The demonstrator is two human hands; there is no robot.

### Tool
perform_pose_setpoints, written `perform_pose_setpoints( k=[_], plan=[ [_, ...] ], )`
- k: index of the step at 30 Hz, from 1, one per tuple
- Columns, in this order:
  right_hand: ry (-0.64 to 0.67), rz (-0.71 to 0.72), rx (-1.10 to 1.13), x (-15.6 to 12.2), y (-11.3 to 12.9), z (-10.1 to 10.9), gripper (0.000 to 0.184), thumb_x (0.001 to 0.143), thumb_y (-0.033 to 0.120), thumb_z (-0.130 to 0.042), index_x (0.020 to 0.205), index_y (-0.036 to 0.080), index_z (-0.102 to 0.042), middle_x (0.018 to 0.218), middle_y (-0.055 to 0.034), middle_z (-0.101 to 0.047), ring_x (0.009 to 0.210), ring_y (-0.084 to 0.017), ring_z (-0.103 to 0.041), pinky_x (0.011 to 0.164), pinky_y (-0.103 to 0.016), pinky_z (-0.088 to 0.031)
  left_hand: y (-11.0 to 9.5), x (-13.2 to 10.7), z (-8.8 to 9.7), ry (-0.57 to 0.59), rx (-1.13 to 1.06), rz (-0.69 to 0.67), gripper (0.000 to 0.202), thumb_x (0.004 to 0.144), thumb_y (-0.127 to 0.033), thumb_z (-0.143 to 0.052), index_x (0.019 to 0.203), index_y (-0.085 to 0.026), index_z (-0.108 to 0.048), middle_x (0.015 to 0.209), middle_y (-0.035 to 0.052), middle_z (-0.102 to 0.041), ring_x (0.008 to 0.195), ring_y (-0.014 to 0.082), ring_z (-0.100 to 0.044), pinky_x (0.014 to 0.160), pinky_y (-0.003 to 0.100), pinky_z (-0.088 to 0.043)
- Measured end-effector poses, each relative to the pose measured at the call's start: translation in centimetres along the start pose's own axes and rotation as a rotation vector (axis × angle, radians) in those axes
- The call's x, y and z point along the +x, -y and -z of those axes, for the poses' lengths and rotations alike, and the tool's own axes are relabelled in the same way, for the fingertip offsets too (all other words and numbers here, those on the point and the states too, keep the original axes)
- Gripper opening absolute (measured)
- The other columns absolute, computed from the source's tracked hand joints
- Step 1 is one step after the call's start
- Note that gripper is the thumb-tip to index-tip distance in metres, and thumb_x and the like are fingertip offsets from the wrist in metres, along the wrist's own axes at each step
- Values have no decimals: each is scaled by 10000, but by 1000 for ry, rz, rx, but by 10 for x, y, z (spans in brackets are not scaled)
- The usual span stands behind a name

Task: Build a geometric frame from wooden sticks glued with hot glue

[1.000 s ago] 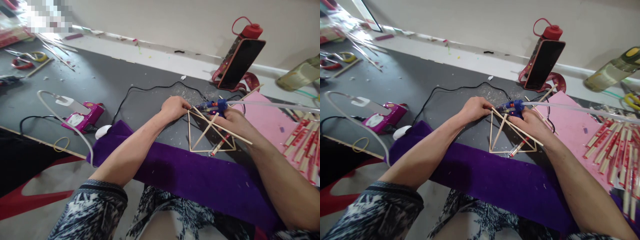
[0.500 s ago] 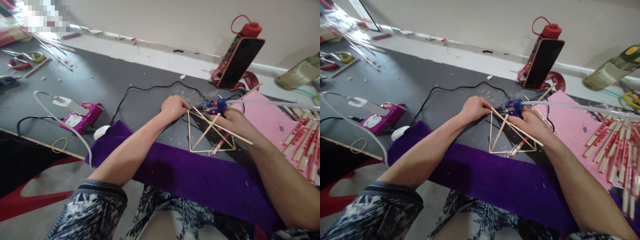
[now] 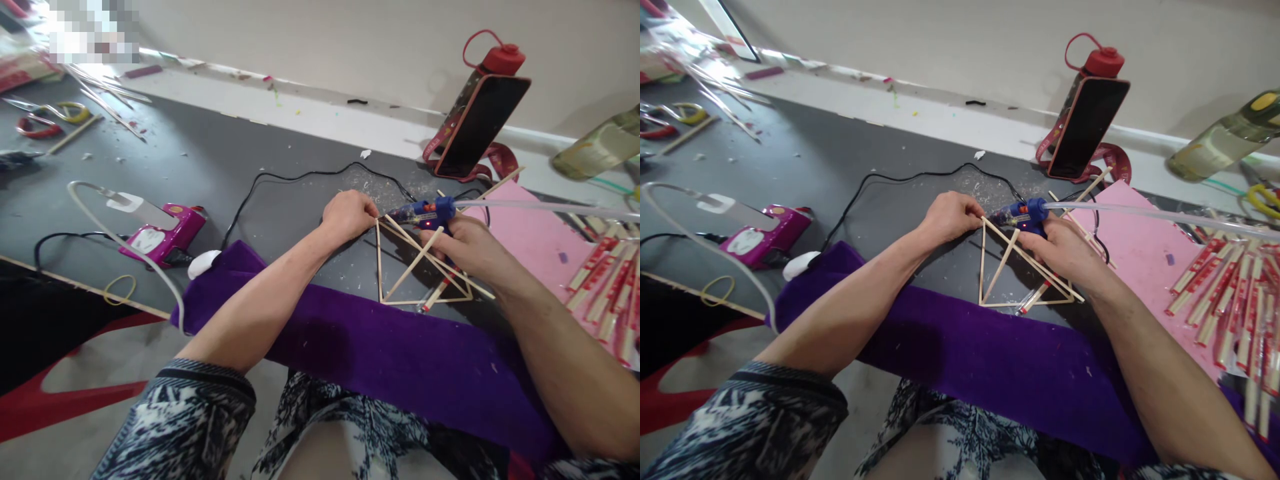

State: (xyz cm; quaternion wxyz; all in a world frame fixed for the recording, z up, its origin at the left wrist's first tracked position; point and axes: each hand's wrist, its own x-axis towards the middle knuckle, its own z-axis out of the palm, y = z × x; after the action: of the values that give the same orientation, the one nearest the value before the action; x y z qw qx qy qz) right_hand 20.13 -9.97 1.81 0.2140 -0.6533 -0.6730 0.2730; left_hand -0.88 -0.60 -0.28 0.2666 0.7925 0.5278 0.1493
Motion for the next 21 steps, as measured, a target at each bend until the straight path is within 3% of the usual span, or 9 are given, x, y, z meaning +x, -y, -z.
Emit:
perform_pose_setpoints(
  k=[6,16,21],
  plan=[
    [2,-35,-24,1,-4,0,419,831,552,-555,562,234,-518,470,2,-559,414,-149,-494,415,-288,-343,2,-1,3,-20,-28,-13,243,684,-195,-677,914,-181,-757,883,45,-734,778,158,-637,729,276,-471],
    [3,-41,-10,2,1,1,335,827,524,-565,672,228,-585,460,15,-543,414,-149,-494,420,-284,-364,0,-6,-5,-35,-164,-131,379,686,-142,-689,1064,-164,-703,906,14,-733,784,129,-627,731,246,-456],
    [25,-63,38,2,-3,-1,311,838,501,-570,720,215,-602,486,14,-569,406,-143,-504,395,-268,-366,1,-4,-12,-87,-168,-86,374,679,-126,-697,1053,-145,-695,869,25,-720,761,139,-618,716,263,-447]
  ],
)
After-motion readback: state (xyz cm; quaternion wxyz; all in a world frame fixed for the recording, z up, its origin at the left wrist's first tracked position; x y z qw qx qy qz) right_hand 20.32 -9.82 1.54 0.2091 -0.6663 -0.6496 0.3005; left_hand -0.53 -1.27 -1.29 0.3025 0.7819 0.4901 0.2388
